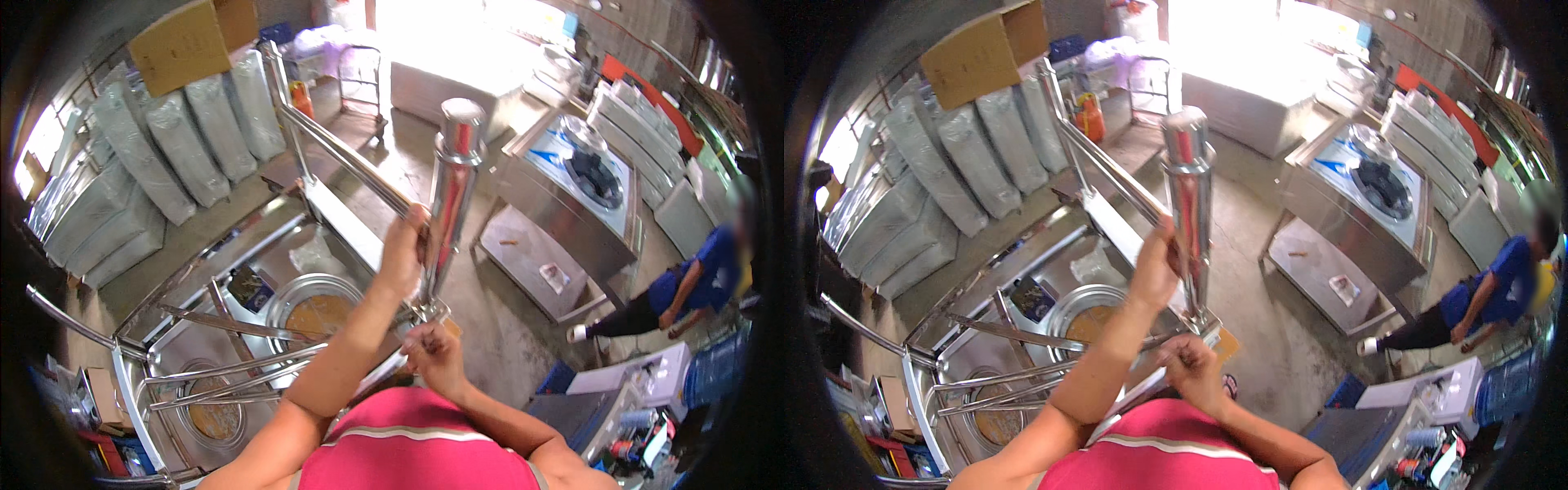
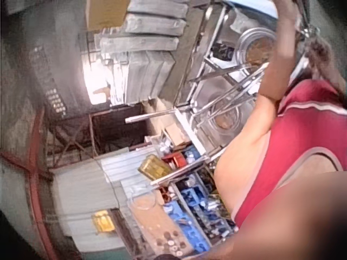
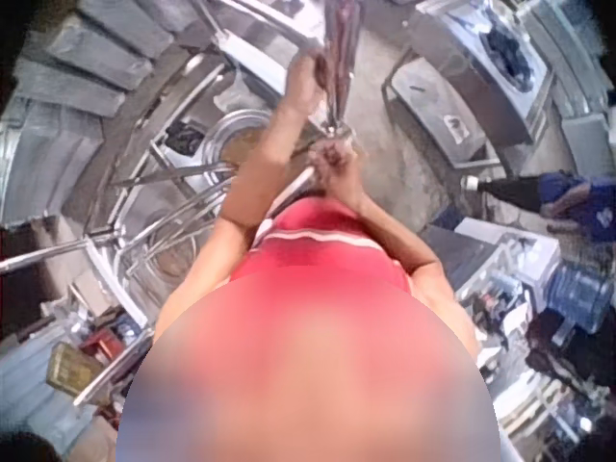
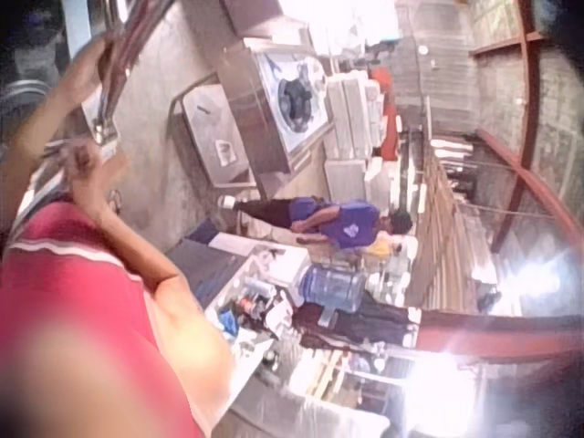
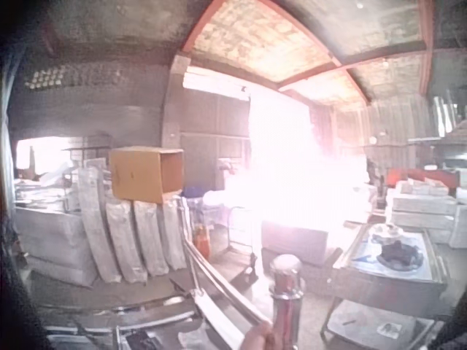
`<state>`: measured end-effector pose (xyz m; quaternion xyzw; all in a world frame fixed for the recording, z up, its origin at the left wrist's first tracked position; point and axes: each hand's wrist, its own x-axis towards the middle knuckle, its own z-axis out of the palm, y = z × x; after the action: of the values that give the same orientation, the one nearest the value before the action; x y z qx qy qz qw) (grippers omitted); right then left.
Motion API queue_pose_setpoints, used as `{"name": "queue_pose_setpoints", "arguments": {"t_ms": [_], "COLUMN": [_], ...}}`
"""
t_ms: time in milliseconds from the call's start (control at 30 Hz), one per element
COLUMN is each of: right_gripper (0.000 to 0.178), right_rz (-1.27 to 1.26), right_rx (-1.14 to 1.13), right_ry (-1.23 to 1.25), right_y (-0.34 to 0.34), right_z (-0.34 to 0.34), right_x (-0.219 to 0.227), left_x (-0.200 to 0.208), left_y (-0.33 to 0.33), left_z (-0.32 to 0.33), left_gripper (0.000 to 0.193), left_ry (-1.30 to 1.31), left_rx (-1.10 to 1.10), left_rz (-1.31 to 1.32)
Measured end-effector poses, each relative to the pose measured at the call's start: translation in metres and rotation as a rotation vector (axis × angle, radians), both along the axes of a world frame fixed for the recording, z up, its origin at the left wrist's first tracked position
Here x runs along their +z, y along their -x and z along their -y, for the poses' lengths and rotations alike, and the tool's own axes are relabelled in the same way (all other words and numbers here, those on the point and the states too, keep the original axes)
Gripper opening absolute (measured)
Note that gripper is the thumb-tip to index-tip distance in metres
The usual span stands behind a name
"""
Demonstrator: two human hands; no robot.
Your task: The person retrieves a small box from a shelf and then assembles a stainless steel frame structure by inserting and tightening metal rods into a central hub. The person repeatedly adjusts and secures the rods to form a stable frame.
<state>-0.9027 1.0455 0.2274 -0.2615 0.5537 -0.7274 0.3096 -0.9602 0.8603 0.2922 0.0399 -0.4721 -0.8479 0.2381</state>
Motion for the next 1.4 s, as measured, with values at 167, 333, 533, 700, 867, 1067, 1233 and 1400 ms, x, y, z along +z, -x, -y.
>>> {"name": "queue_pose_setpoints", "arguments": {"t_ms": [167, 333, 533, 700, 867, 1067, 1233, 1400], "right_gripper": [0.013, 0.017, 0.024, 0.036, 0.041, 0.034, 0.029, 0.014], "right_rz": [0.309, 0.756, -0.302, -1.238, -1.481, -1.560, -1.664, -0.895], "right_rx": [-0.291, -0.369, 0.043, 0.474, 0.717, 0.594, 0.482, 0.333], "right_ry": [-0.255, -0.597, -0.638, -0.540, -0.585, -0.616, -0.544, -0.848], "right_y": [0.068, 0.048, 0.053, 0.032, 0.020, 0.018, 0.025, 0.040], "right_z": [-0.091, -0.163, -0.134, -0.066, -0.038, -0.032, -0.033, -0.087], "right_x": [-0.104, -0.226, -0.252, -0.253, -0.271, -0.292, -0.307, -0.220], "left_x": [-0.023, -0.055, -0.096, -0.108, -0.100, -0.104, -0.112, -0.088], "left_y": [-0.038, -0.084, -0.126, -0.142, -0.162, -0.193, -0.206, -0.206], "left_z": [0.024, 0.032, -0.002, -0.024, -0.034, -0.044, -0.050, -0.068], "left_gripper": [0.032, 0.028, 0.019, 0.019, 0.019, 0.020, 0.020, 0.018], "left_ry": [-0.010, 0.161, 0.280, 0.223, 0.191, 0.184, 0.244, 0.677], "left_rx": [0.023, 0.253, 0.157, 0.171, 0.238, 0.338, 0.377, 0.392], "left_rz": [-0.021, 0.371, 0.620, 0.600, 0.598, 0.660, 0.659, 0.677]}}
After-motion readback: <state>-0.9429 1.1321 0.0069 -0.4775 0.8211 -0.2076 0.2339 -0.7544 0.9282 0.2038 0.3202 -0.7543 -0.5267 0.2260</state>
